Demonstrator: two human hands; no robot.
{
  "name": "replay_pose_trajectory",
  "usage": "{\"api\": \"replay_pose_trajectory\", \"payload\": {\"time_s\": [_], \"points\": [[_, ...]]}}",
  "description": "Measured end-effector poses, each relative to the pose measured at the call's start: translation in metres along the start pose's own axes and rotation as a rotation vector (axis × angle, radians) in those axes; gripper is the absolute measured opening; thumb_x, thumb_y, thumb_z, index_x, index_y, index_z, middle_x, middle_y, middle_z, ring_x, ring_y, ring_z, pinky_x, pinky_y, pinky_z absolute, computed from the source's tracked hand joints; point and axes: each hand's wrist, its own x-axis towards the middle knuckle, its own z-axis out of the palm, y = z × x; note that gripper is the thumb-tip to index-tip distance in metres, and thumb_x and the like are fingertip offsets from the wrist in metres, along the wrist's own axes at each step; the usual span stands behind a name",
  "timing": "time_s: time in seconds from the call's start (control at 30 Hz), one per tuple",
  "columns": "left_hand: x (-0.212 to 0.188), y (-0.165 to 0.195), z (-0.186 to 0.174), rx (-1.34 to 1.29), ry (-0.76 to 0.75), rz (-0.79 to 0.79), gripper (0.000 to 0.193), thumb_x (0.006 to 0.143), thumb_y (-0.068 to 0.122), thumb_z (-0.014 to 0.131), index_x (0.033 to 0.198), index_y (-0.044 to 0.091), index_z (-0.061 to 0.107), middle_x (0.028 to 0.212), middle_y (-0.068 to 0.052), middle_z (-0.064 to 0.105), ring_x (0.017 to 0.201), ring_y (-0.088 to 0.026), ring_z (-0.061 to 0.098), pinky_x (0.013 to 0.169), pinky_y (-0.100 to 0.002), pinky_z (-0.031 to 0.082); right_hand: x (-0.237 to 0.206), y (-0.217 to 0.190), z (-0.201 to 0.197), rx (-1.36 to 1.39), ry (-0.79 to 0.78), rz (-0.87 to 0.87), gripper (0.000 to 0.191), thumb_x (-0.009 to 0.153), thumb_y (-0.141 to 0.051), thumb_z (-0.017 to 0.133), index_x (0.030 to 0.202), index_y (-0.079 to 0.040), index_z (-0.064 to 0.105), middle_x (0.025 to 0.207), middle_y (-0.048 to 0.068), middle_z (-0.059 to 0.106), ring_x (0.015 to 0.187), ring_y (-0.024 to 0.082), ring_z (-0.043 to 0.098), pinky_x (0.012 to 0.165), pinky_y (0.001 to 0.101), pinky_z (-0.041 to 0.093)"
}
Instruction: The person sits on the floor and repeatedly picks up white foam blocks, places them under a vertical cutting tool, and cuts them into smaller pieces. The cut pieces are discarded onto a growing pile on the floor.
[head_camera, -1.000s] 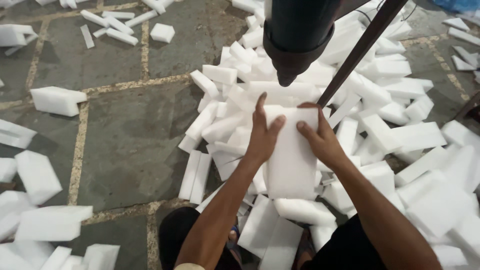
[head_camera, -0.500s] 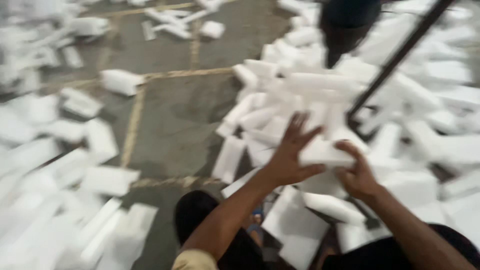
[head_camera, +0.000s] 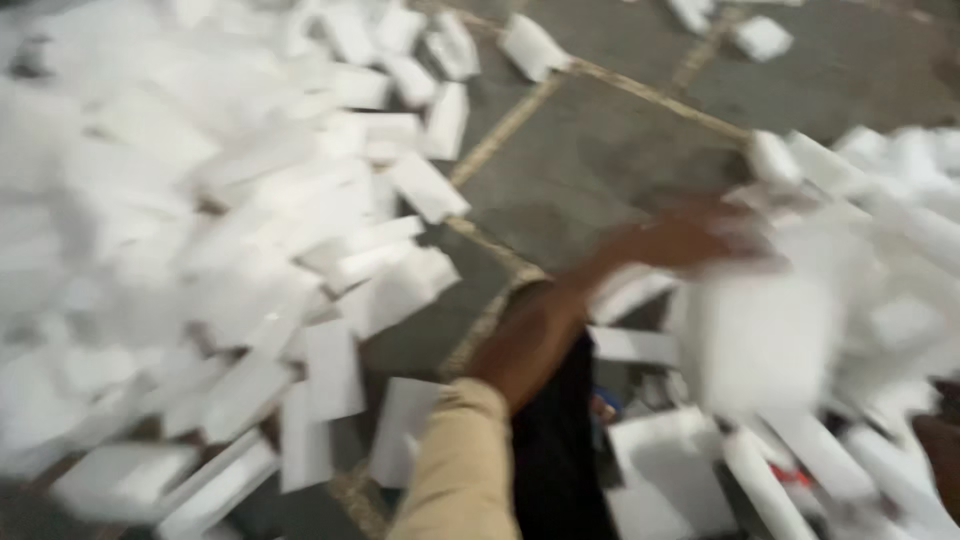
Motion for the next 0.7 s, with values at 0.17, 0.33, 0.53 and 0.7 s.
{"api": "replay_pose_trajectory", "payload": {"time_s": [0.17,0.33,0.53,0.7], "points": [[-0.088,-0.018,-0.242,0.701,1.398,-0.161,0.083,0.097,0.047,0.065,0.163,0.019,0.023,0.153,-0.016,0.052,0.138,-0.032,0.052,0.115,-0.042,0.043,-0.013,-0.007,-0.04,-0.102,0.059,-0.026,0.077,0.091,-0.024,0.073,0.158,-0.01,0.039,0.145,0.019,0.06,0.124,0.035,0.064,0.093,0.0447,0.056],[-0.066,-0.093,-0.207,0.71,1.483,-0.195,0.078,0.099,0.039,0.063,0.162,0.014,0.024,0.159,-0.017,0.044,0.145,-0.033,0.044,0.12,-0.043,0.038,-0.01,-0.018,-0.063,-0.001,0.173,-0.099,0.066,0.096,-0.021,0.072,0.153,-0.005,0.042,0.133,0.021,0.065,0.115,0.033,0.069,0.069,0.0401,0.061],[0.003,-0.096,0.043,0.139,0.687,0.074,0.073,0.101,0.029,0.062,0.161,0.008,0.026,0.166,-0.017,0.034,0.153,-0.034,0.034,0.126,-0.044,0.03,-0.053,-0.008,-0.093,0.003,0.368,-0.134,0.054,0.102,-0.013,0.07,0.15,-0.004,0.048,0.125,0.018,0.073,0.115,0.029,0.071,0.089,0.0411,0.057],[-0.07,-0.042,0.249,0.198,-0.485,-0.223,0.077,0.086,0.031,0.078,0.151,0.009,0.042,0.156,-0.016,0.047,0.144,-0.033,0.046,0.122,-0.048,0.04,-0.162,0.089,-0.084,0.368,0.67,0.01,0.044,0.111,-0.011,0.065,0.151,-0.004,0.048,0.125,0.014,0.069,0.121,0.022,0.067,0.103,0.0344,0.055]]}}
